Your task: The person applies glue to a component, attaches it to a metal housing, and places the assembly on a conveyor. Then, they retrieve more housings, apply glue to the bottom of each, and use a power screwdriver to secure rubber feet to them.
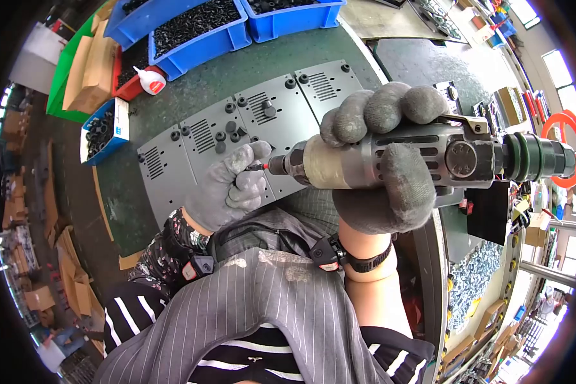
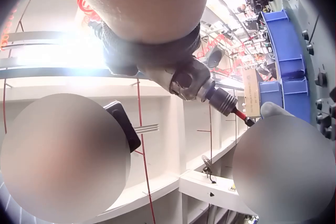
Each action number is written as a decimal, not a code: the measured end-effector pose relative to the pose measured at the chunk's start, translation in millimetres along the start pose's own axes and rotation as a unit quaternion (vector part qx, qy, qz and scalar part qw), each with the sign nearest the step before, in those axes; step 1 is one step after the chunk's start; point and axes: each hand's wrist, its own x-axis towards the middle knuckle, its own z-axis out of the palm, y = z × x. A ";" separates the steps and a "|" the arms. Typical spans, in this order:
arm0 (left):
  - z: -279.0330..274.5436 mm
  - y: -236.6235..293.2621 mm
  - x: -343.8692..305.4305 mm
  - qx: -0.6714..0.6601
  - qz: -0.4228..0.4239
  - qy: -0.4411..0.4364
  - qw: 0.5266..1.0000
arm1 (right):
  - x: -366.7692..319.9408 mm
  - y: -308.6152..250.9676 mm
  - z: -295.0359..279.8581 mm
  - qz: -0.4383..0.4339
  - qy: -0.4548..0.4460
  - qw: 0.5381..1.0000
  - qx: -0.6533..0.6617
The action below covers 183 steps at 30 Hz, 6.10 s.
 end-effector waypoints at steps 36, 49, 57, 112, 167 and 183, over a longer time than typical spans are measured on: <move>16.0 21.5 33.3 0.937 0.160 0.106 0.292 | -7.7 -22.0 -80.5 -0.012 0.153 0.981 0.114; 50.1 4.7 110.4 0.884 0.076 0.021 0.461 | 3.3 -77.9 -115.8 -0.041 0.155 0.984 -0.073; 57.4 -42.4 176.3 0.840 0.047 -0.016 0.540 | 18.5 -87.1 -134.3 -0.063 0.186 0.953 -0.231; 11.6 -17.0 19.3 0.023 -0.076 0.124 0.989 | 3.3 -19.1 -26.9 0.002 -0.003 0.997 -0.074; 31.5 -36.1 99.5 0.847 0.105 0.009 0.520 | -6.4 -45.3 -87.7 -0.016 0.085 0.984 -0.158; 37.6 -38.9 100.4 0.857 0.094 0.058 0.504 | 15.6 -12.3 -78.1 0.064 -0.057 0.902 -0.424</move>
